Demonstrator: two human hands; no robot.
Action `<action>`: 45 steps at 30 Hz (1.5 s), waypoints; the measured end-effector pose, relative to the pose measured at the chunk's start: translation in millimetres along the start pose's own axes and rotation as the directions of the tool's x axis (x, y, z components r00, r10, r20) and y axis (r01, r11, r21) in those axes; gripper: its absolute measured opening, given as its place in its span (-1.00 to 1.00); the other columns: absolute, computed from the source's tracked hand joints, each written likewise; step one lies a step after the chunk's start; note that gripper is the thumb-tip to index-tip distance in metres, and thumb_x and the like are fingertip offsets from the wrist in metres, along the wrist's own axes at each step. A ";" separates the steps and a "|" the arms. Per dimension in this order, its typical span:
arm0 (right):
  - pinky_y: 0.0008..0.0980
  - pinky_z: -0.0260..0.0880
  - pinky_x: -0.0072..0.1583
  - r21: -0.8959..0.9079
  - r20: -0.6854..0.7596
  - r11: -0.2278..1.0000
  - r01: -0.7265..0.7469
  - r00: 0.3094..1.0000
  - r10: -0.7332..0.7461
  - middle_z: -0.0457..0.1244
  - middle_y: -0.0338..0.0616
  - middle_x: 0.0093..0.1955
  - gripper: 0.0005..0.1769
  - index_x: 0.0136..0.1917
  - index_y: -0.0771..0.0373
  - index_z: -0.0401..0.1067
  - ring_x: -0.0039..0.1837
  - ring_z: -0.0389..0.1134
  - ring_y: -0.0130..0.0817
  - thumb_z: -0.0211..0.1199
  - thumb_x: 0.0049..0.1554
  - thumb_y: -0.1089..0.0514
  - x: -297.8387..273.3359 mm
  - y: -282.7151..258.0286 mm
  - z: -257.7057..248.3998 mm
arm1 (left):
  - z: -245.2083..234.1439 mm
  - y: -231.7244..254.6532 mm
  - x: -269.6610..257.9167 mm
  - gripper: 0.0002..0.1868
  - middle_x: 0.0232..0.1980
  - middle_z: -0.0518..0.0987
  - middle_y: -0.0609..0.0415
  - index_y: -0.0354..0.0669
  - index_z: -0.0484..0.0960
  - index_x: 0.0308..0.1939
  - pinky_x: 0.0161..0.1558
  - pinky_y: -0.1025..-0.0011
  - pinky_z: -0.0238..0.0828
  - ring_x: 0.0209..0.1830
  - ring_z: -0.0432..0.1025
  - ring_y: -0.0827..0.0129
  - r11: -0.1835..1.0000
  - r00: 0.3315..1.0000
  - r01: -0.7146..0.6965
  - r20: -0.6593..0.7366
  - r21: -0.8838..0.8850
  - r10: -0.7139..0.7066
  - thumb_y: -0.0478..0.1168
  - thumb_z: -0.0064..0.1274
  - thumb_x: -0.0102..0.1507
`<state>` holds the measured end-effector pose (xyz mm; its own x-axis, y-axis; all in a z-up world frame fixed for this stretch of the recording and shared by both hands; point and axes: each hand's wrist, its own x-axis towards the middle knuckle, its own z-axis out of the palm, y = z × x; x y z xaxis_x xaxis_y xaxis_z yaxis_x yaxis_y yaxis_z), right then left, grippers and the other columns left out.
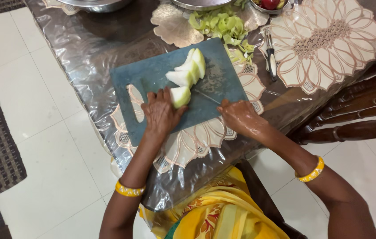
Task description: The person takes a large piece of peeled vegetable from a bowl and places it on a cutting board. They use a knife to slice the vegetable into smaller pieces and then transfer the chopped pieces into a separate metal bowl.
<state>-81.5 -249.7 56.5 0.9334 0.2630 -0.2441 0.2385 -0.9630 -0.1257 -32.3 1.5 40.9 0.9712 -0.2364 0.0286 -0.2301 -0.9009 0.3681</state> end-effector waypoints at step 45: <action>0.05 0.48 -0.11 -0.009 0.057 0.995 0.096 0.994 -0.096 0.34 0.20 -0.38 -0.65 -0.08 0.41 0.32 -0.26 0.46 0.16 -0.09 0.35 0.08 1.0 -23.0 10.4 | 59.1 -53.9 5.6 -0.23 0.25 0.54 -0.17 -0.34 0.49 0.26 -0.08 -0.05 0.26 0.18 0.36 -0.05 0.980 0.893 -0.194 -0.421 -0.032 0.163 -0.11 0.41 0.04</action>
<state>-88.8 -226.7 49.2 0.8895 0.3570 -0.2853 0.3298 -0.9336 -0.1399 -18.1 27.2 -33.7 0.8552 -0.2044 0.4763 -0.4120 -0.8258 0.3852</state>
